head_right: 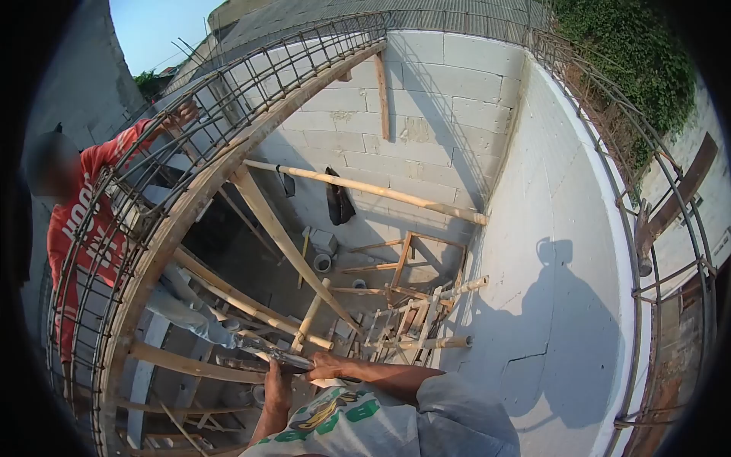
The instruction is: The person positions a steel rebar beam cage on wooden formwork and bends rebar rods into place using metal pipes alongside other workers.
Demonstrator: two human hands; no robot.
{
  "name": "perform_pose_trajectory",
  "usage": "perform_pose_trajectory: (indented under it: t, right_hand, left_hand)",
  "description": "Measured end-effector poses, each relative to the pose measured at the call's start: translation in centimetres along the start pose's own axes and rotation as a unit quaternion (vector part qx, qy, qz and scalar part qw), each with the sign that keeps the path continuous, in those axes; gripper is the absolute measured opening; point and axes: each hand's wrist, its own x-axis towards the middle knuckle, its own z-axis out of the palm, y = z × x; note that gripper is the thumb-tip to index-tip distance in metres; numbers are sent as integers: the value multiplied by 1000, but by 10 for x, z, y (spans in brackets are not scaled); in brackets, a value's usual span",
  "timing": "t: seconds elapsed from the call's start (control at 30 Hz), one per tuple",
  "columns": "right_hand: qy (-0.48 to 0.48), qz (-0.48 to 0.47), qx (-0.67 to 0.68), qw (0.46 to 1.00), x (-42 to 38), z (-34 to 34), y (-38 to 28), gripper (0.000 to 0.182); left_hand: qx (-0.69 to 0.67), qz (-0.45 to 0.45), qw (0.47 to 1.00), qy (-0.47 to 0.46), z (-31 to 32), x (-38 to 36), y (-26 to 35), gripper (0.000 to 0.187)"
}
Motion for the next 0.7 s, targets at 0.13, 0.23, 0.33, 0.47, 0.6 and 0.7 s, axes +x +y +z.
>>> perform_pose_trajectory:
  t: [0.13,0.23,0.33,0.47,0.6,0.7]
  right_hand:
    - [10,9,9,1000,-12,-12,-7,48]
    - [59,12,-5,998,-6,-6,21,50]
    - [83,21,-3,996,-10,-9,33,53]
    - [143,29,-36,989,-15,-9,60,54]
    - [122,103,-42,986,-25,-22,74,54]
    - [137,130,-37,981,-18,-11,119,53]
  left_hand:
    - [138,-31,990,12,-18,8,-12,46]
    - [342,-36,938,-31,-19,-8,-2,41]
    - [498,-104,860,-34,-68,-34,-33,46]
    - [684,-349,637,-71,-140,-81,-100,49]
    - [674,-401,599,-159,-115,-83,-102,50]
    - [664,-367,623,-189,-88,-73,-74,51]
